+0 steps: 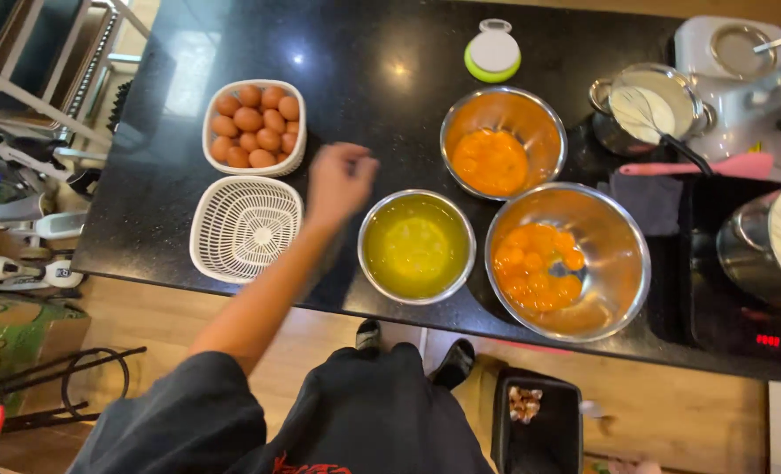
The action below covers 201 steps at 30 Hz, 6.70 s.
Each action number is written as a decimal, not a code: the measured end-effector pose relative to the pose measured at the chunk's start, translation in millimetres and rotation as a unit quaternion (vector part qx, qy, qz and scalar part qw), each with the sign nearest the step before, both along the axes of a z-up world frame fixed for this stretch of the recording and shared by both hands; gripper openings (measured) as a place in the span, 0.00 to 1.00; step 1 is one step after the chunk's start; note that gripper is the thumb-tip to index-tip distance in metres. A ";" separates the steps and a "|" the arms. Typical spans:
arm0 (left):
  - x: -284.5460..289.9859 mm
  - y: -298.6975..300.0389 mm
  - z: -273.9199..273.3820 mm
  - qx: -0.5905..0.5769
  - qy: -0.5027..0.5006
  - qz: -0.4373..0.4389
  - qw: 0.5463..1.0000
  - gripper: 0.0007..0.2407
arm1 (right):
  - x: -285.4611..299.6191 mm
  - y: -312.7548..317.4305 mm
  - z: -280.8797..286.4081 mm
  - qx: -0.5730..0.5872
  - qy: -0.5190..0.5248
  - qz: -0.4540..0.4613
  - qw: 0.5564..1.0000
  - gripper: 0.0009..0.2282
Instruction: The person is cracking eggs and manually separating the egg yolks from the whites into different stainless steel bowls on a kitchen counter.
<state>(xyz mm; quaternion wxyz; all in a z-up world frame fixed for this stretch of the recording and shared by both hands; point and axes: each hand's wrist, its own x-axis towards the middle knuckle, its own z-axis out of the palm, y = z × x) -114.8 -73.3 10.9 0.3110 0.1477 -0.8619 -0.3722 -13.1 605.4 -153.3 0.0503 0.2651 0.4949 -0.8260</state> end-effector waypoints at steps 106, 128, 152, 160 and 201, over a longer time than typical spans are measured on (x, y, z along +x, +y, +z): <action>98.7 56.3 -81.0 0.650 -0.048 -0.218 0.726 0.13 | -51.1 -413.4 117.6 0.233 0.195 0.268 0.914 0.13; 98.7 51.0 -14.5 0.328 -0.029 -0.284 0.900 0.13 | -48.9 -423.9 97.1 0.006 0.156 0.266 0.951 0.15; 99.8 83.5 -64.1 0.487 0.012 -0.260 0.834 0.16 | -63.1 -410.3 126.4 0.121 0.223 0.298 0.920 0.17; 103.2 87.1 -77.0 0.538 0.063 -0.263 0.798 0.15 | -61.3 -422.1 163.6 0.240 0.229 0.323 0.886 0.16; 84.4 33.8 -18.9 0.531 -0.195 -0.218 0.795 0.09 | -46.8 -403.4 104.8 0.053 0.279 0.333 0.899 0.21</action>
